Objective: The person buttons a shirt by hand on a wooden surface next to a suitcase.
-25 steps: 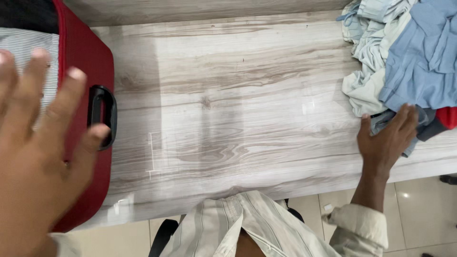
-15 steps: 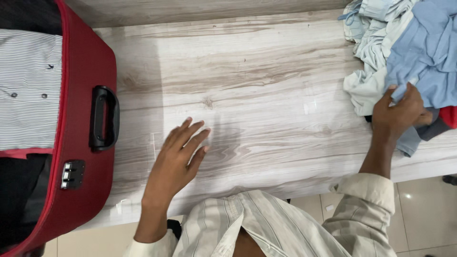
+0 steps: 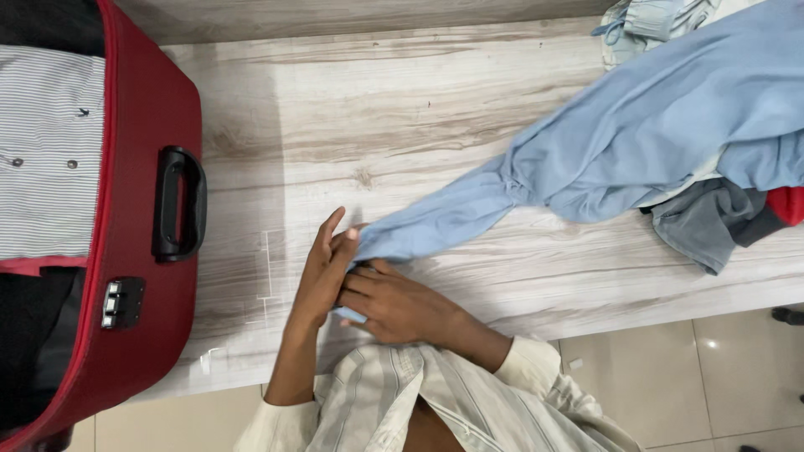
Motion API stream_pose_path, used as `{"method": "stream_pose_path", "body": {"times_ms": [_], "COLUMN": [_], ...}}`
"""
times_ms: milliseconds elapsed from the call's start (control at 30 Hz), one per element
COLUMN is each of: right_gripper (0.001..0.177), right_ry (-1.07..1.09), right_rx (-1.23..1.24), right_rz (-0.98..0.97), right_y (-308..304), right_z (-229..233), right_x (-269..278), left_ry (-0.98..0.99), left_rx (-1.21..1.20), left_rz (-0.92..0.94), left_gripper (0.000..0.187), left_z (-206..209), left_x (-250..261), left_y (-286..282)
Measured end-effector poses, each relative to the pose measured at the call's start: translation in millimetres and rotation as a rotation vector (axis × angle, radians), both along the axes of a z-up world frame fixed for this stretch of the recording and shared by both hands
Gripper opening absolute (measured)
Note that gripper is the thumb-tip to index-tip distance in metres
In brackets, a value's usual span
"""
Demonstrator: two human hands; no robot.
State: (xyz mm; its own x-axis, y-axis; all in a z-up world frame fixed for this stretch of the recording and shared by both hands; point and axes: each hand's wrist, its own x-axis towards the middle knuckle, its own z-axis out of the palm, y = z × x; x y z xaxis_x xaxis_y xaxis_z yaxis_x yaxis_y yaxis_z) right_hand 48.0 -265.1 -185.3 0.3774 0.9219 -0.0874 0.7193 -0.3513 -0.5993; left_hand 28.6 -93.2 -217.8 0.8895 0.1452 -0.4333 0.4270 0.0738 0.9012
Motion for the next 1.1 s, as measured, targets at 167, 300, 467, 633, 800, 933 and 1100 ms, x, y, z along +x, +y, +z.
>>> {"method": "stream_pose_path", "body": {"times_ms": [167,300,467,633,800,933,1100], "right_gripper": [0.041,0.034,0.062,0.054,0.014,0.015,0.020], "right_ry": [0.154,-0.295,-0.675,-0.676,-0.215,0.242,-0.065], "right_rx": [0.391,0.387,0.222,-0.121,0.115,0.417,0.529], "right_rz": [0.046,-0.386,-0.955,-1.084,-0.986,-0.588,-0.309], "right_y": [-20,-62,-139,-173,-139,-72,-62], "right_z": [4,-5,-8,-33,-37,-15,17], "right_x": [-12,-2,23,29,21,-10,-12], "left_ry": [-0.073,-0.319,-0.599,-0.631,-0.466,-0.606,-0.423], "left_rx": [0.327,0.107,0.383,0.899,0.628,0.589,0.113], "left_rz": [-0.237,0.522,0.633,0.222,-0.039,-0.262,-0.148], "left_gripper": [0.041,0.030,0.037,0.045,0.050,0.087,0.044], "left_z": [-19,-13,9,16,9,2,-41], "left_x": [-11,-9,-13,-19,-19,-24,-35], "left_y": [35,60,49,9,-21,-33,-13]}}
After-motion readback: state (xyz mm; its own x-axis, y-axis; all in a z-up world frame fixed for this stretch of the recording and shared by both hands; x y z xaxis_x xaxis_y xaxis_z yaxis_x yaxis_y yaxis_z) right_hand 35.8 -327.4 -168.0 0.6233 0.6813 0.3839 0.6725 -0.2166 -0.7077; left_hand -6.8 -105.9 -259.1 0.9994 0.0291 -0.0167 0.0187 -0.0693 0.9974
